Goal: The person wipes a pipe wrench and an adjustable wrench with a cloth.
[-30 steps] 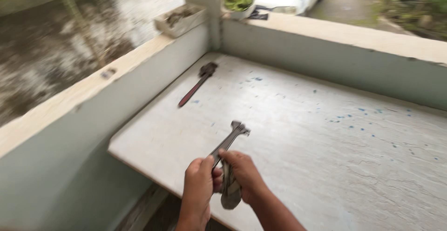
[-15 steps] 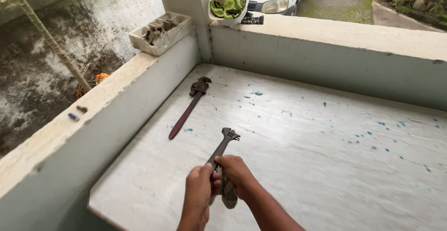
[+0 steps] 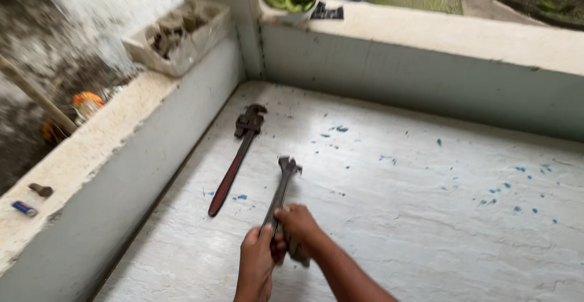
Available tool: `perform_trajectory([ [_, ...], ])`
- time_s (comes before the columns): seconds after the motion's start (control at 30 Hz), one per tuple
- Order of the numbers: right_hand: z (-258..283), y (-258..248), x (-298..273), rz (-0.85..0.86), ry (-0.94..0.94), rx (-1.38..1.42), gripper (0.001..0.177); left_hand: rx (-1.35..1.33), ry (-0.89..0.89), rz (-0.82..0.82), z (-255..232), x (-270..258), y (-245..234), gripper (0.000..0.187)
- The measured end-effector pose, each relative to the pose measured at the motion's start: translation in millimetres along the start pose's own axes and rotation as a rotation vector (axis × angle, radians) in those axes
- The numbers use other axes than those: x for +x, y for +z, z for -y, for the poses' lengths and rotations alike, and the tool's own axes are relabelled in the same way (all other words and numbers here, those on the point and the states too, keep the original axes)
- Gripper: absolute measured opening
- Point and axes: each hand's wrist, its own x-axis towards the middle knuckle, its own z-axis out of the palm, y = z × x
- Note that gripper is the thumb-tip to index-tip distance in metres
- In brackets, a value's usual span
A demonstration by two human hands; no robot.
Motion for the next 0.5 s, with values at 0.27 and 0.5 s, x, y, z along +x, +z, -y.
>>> perform_trajectory([
  [0.27, 30.9, 37.1, 72.2, -0.118, -0.102, -0.051, 0.020, 0.089, 0.002, 0.117, -60.5, 59.8, -8.4, 0.024],
  [0.5, 28.7, 38.5, 130.4, -0.232, -0.206, -0.238, 0.024, 0.497, 0.251, 0.100, -64.1, 123.7, -15.4, 0.033],
])
